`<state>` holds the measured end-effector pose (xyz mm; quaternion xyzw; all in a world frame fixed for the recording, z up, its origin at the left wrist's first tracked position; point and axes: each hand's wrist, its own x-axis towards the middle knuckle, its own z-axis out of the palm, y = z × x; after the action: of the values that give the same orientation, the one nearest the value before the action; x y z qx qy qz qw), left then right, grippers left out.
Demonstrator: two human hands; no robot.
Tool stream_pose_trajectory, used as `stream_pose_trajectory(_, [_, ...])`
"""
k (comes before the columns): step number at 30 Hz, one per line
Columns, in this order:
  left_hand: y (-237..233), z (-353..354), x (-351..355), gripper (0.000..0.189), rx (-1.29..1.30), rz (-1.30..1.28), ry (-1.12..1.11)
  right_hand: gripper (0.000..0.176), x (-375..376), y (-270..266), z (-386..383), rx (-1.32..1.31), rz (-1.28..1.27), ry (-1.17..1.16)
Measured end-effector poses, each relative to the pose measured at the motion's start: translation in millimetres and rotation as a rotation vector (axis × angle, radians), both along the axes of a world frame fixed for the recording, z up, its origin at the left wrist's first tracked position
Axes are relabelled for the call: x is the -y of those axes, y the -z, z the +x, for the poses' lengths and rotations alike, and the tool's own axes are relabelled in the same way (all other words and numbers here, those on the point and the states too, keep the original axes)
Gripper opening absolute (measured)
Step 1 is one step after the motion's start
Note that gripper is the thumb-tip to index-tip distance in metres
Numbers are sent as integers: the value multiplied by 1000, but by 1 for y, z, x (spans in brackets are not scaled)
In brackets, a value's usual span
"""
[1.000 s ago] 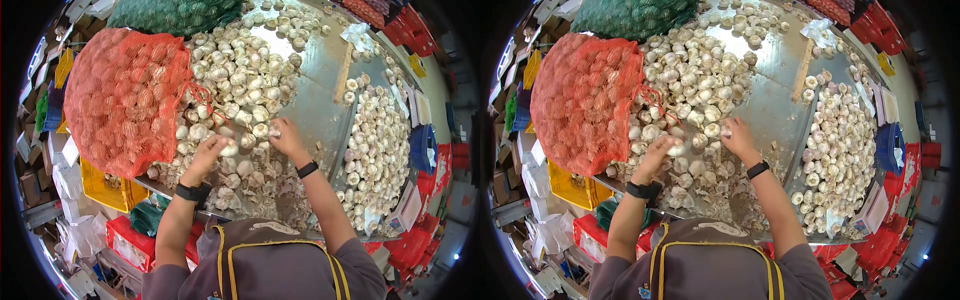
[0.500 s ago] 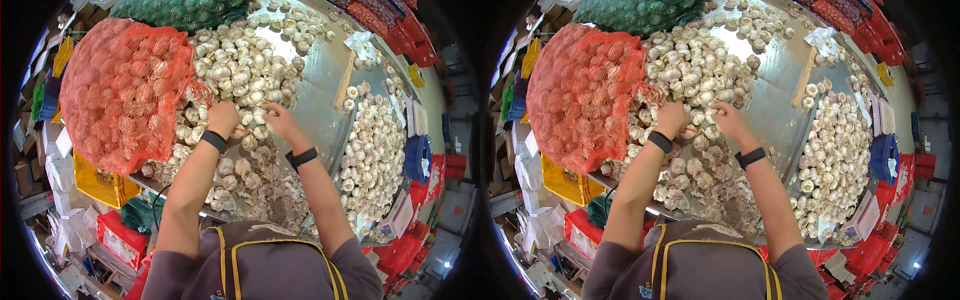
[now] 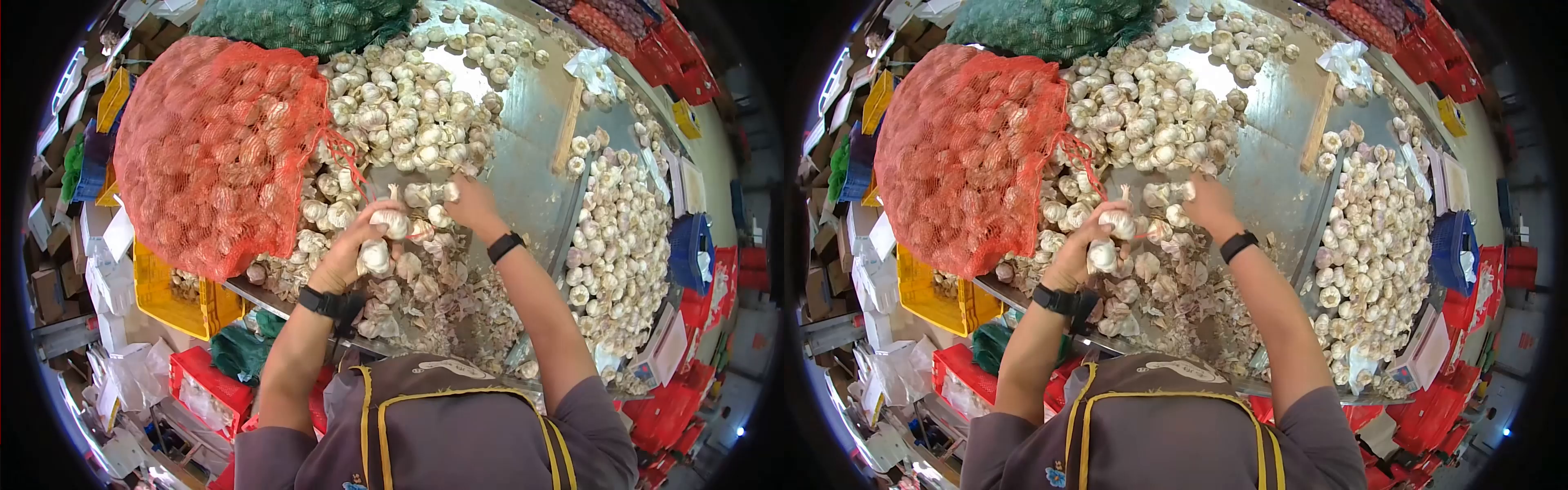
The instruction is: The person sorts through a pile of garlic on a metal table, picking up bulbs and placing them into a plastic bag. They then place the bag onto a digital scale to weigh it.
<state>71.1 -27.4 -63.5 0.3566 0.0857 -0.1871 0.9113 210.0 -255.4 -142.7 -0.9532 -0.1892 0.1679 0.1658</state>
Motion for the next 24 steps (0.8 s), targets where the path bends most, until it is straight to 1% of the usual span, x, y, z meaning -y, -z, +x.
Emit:
stream_pose_trajectory(1, [0,-6,4,37,8,-3,-6,50,8,0,-1,-44,170,-4])
stream_pose_trajectory(2, [1,-11,7,32,-40,60,-68,50,18,0,-5,-38,167,-10])
stream_pose_trajectory(4, [-4,-18,18,19,-107,205,-177,48,33,-7,-25,-828,1005,363])
stream_pose_trajectory(5, [-5,-18,25,19,-104,203,-180,48,39,-6,-39,-825,1003,360])
stream_pose_trajectory(7, [-5,-18,43,18,79,456,-239,48,54,-2,-71,-1425,1532,286])
stream_pose_trajectory(8, [-8,-16,54,20,147,560,-234,49,48,-19,-90,-1494,1585,325])
stream_pose_trajectory(9, [-11,-15,68,24,340,765,-274,50,40,-35,-108,-1567,1637,364])
stream_pose_trajectory(10, [-14,-13,81,27,535,970,-312,53,49,-7,-123,-1651,1683,355])
stream_pose_trajectory(11, [-9,-13,88,36,697,1198,-198,65,50,4,-138,-1734,1758,555])
stream_pose_trajectory(12, [-21,-14,95,47,680,1279,82,65,44,3,-148,-1558,1845,588])
stream_pose_trajectory(13, [-21,-17,104,47,677,1284,83,64,40,1,-154,-1379,1920,622])
stream_pose_trajectory(14, [-21,-21,112,51,750,1370,162,64,43,6,-158,-1384,1921,623])
stream_pose_trajectory(15, [-20,-22,118,54,825,1454,244,68,49,17,-160,-1352,2006,754])
stream_pose_trajectory(16, [-23,-22,120,54,821,1455,248,72,56,24,-159,-1314,2087,891])
stream_pose_trajectory(17, [-28,-22,121,54,855,1387,187,72,68,30,-154,-1317,2087,900])
stream_pose_trajectory(18, [-33,-22,122,54,888,1317,125,74,84,34,-144,-1379,2154,607])
stream_pose_trajectory(19, [-35,-20,116,54,887,1315,131,76,102,35,-132,-1422,2198,306])
stream_pose_trajectory(21, [-36,-13,89,49,686,1288,66,77,139,34,-101,-1003,2200,498])
stream_pose_trajectory(23, [-11,-4,46,42,500,1464,-6,75,160,-14,-70,-1134,2493,44])
stream_pose_trajectory(24, [-6,-3,25,39,474,1640,-85,80,180,-27,-61,-942,2653,30])
